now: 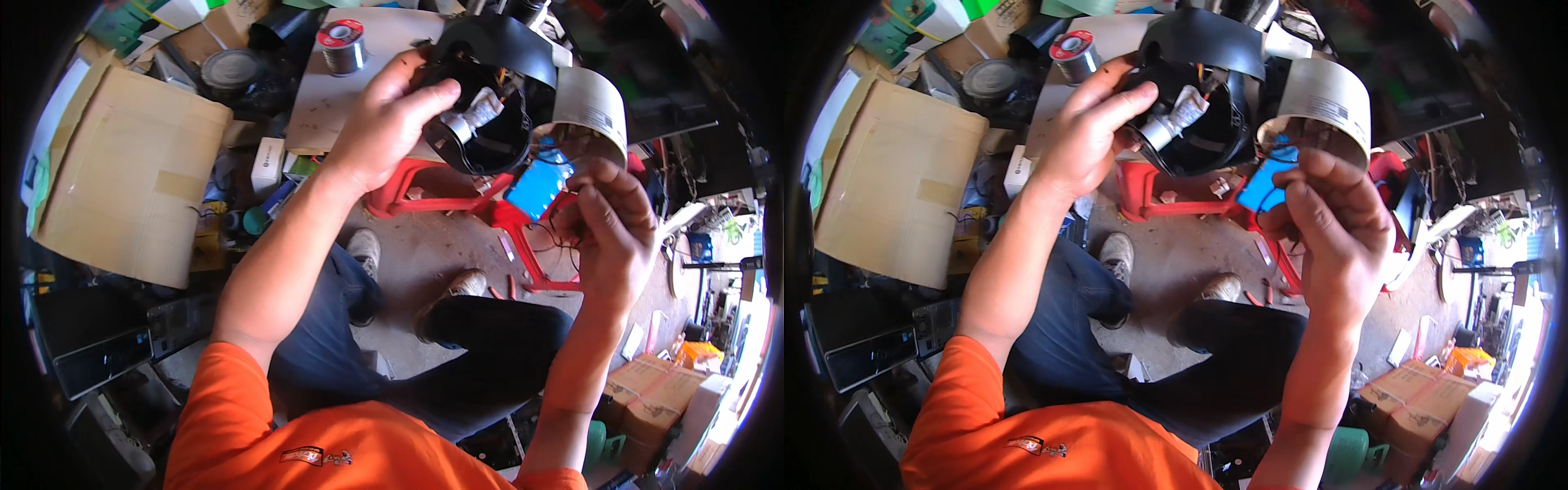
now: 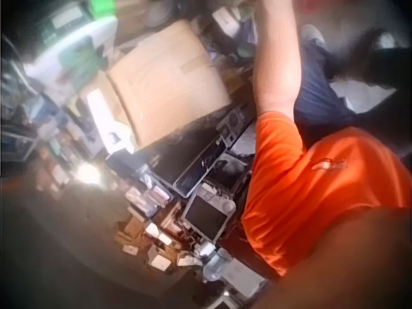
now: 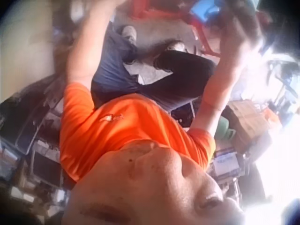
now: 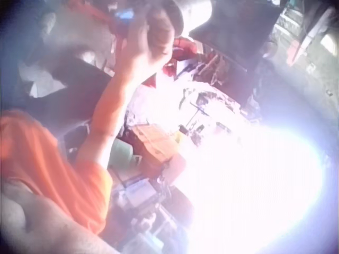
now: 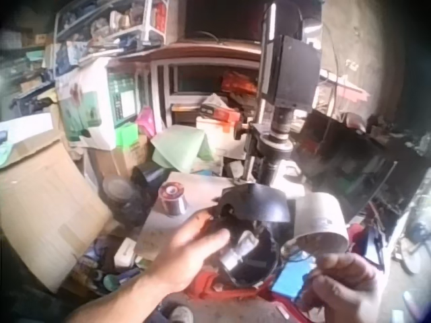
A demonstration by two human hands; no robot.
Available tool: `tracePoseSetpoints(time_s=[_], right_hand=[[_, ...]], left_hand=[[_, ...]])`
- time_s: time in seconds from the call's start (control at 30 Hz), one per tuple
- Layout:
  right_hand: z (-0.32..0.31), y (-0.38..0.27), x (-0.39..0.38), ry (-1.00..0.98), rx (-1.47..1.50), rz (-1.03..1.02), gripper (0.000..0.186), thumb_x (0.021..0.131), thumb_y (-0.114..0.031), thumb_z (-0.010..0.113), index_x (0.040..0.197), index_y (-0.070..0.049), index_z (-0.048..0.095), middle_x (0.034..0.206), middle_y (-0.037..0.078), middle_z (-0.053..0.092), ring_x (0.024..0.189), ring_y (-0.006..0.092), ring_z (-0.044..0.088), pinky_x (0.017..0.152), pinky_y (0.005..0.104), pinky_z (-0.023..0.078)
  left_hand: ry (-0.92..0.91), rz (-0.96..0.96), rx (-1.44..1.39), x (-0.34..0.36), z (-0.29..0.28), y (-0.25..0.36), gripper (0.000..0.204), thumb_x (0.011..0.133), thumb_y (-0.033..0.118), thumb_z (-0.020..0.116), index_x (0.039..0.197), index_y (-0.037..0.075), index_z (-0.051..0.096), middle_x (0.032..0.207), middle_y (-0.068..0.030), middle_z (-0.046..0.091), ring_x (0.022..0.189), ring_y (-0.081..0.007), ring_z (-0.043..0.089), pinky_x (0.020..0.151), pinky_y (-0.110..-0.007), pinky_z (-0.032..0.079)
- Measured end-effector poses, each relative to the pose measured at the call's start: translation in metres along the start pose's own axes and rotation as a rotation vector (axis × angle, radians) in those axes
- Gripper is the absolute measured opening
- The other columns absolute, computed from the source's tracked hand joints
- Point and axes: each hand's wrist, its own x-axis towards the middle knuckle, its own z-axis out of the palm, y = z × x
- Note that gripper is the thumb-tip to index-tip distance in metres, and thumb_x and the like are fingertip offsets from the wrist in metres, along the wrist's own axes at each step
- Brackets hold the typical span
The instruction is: The person disassembles a black electronic device, removes a white cylindrical component, and manipulates internal wires and connectors. They then reassemble the device by placing the component back inside and securing the casing.
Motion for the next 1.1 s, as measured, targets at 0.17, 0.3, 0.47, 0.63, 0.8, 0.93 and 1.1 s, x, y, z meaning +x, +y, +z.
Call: tracePoseSetpoints(time_s=[0.17,0.3,0.47,0.63,0.8,0.93,1.1], right_hand=[[0.014,-0.031,0.014,-0.042,-0.014,0.004,0.023,0.089,0.000,0.062,0.112,0.005,0.063,0.094,0.013,0.071,0.061,0.0158,0.067,0.055,0.0256,0.056],[0.029,-0.048,0.027,-0.105,-0.035,-0.046,0.024,0.089,-0.001,0.062,0.113,0.003,0.063,0.096,0.015,0.071,0.066,0.0168,0.069,0.059,0.0283,0.059],[0.054,-0.060,0.045,-0.139,-0.086,-0.077,0.026,0.089,-0.002,0.064,0.114,0.004,0.063,0.096,0.016,0.070,0.075,0.0178,0.071,0.064,0.0293,0.060],[0.065,-0.069,0.055,-0.210,-0.182,-0.129,0.026,0.087,0.000,0.064,0.113,0.006,0.064,0.096,0.015,0.070,0.083,0.0173,0.069,0.077,0.0264,0.055],[0.078,-0.078,0.058,-0.223,-0.269,-0.179,0.027,0.086,0.002,0.064,0.113,0.006,0.064,0.099,0.014,0.070,0.091,0.0163,0.066,0.084,0.0250,0.050],[0.078,-0.079,0.063,-0.249,-0.299,-0.201,0.029,0.085,0.002,0.066,0.114,0.006,0.064,0.102,0.013,0.070,0.093,0.0155,0.066,0.085,0.0241,0.048],[0.077,-0.082,0.064,-0.276,-0.303,-0.196,0.031,0.085,0.002,0.066,0.115,0.006,0.063,0.102,0.014,0.070,0.094,0.0149,0.067,0.082,0.0222,0.047]], left_hand=[[0.026,-0.004,0.003,-0.001,0.002,-0.008,0.041,0.094,0.015,0.057,0.132,0.001,0.051,0.117,-0.0082,0.061,0.101,-0.0145,0.065,0.076,-0.032,0.060],[0.055,-0.051,-0.068,-0.003,0.009,-0.001,0.040,0.092,0.014,0.060,0.128,-0.001,0.051,0.114,-0.0087,0.061,0.103,-0.0145,0.060,0.086,-0.030,0.051],[0.070,-0.082,-0.016,-0.002,0.000,-0.002,0.034,0.093,0.020,0.059,0.123,0.005,0.056,0.108,-0.0046,0.061,0.094,-0.0116,0.063,0.073,-0.030,0.058],[0.085,-0.109,-0.117,-0.004,0.000,0.000,0.029,0.094,0.023,0.056,0.118,0.006,0.058,0.107,-0.0023,0.061,0.093,-0.0111,0.064,0.075,-0.030,0.057],[0.073,-0.144,-0.186,0.002,-0.004,-0.005,0.028,0.099,0.026,0.048,0.117,0.007,0.059,0.107,-0.0049,0.065,0.097,-0.0125,0.066,0.078,-0.031,0.058],[0.061,-0.103,-0.162,0.003,-0.005,-0.006,0.033,0.100,0.027,0.044,0.119,0.003,0.057,0.107,-0.0080,0.066,0.098,-0.0145,0.067,0.083,-0.033,0.059],[0.048,-0.142,-0.199,0.002,-0.004,-0.004,0.034,0.100,0.029,0.045,0.119,0.003,0.054,0.107,-0.0075,0.064,0.097,-0.0133,0.063,0.086,-0.031,0.053]])
